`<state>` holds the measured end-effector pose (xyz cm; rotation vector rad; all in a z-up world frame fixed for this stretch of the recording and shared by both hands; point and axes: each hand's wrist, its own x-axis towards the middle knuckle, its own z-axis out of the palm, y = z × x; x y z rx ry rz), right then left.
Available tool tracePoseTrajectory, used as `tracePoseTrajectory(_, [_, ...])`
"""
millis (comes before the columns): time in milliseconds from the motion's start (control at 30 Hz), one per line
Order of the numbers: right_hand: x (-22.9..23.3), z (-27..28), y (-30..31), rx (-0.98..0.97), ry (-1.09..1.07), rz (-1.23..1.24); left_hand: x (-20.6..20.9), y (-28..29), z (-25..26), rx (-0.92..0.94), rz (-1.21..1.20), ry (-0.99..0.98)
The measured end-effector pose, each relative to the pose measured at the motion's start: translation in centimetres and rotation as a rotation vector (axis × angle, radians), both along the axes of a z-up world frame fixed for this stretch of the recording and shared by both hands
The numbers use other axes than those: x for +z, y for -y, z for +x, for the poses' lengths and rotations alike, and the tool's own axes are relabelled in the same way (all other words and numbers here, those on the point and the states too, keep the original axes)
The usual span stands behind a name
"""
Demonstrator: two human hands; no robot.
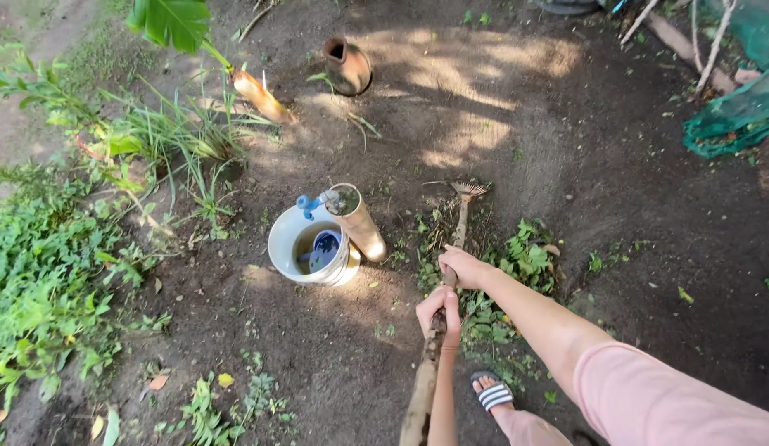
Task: Raking leaves and organic debris into piles in an outdoor garden.
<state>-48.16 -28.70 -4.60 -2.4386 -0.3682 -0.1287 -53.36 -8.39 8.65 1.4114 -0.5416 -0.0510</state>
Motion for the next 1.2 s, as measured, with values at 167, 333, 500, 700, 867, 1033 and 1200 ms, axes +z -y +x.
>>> tracePoseTrajectory(167, [0.3, -1.5, -7.4, -0.018, -0.142, -0.044, 1.5, -5.3, -2.1, 0.032, 0.017, -0.042])
tracePoseTrajectory(333, [5.7, -7.2, -16.1, -0.006, -0.247, -0.007, 3.5, -14.0, -6.7, 0.004, -0.031, -0.092])
tracePoseTrajectory(500, [9.9, -11.8, -22.5, 0.056, -0.42, 0.021, 7.4, -21.1, -11.5, -0.026, 0.08, -0.127])
tracePoseTrajectory(700, [15.6, -12.4, -29.8, 0.079, -0.633, 0.019, 13.6, -28.1, -12.2, 0.049, 0.083, -0.07])
tracePoseTrajectory(867, [22.0, -8.9, -29.6, 0.093, -0.543, -0.011, 17.6, -29.2, -8.1, -0.069, -0.158, -0.023])
tracePoseTrajectory(1033, [24.3, -3.5, -23.9, 0.03, -0.349, -0.028, 17.0, -22.8, -2.0, -0.139, -0.222, 0.118])
tracePoseTrajectory(1200, [17.5, 3.5, -15.6, 0.014, -0.542, -0.106, 7.1, -12.6, 3.9, 0.028, 0.054, 0.126])
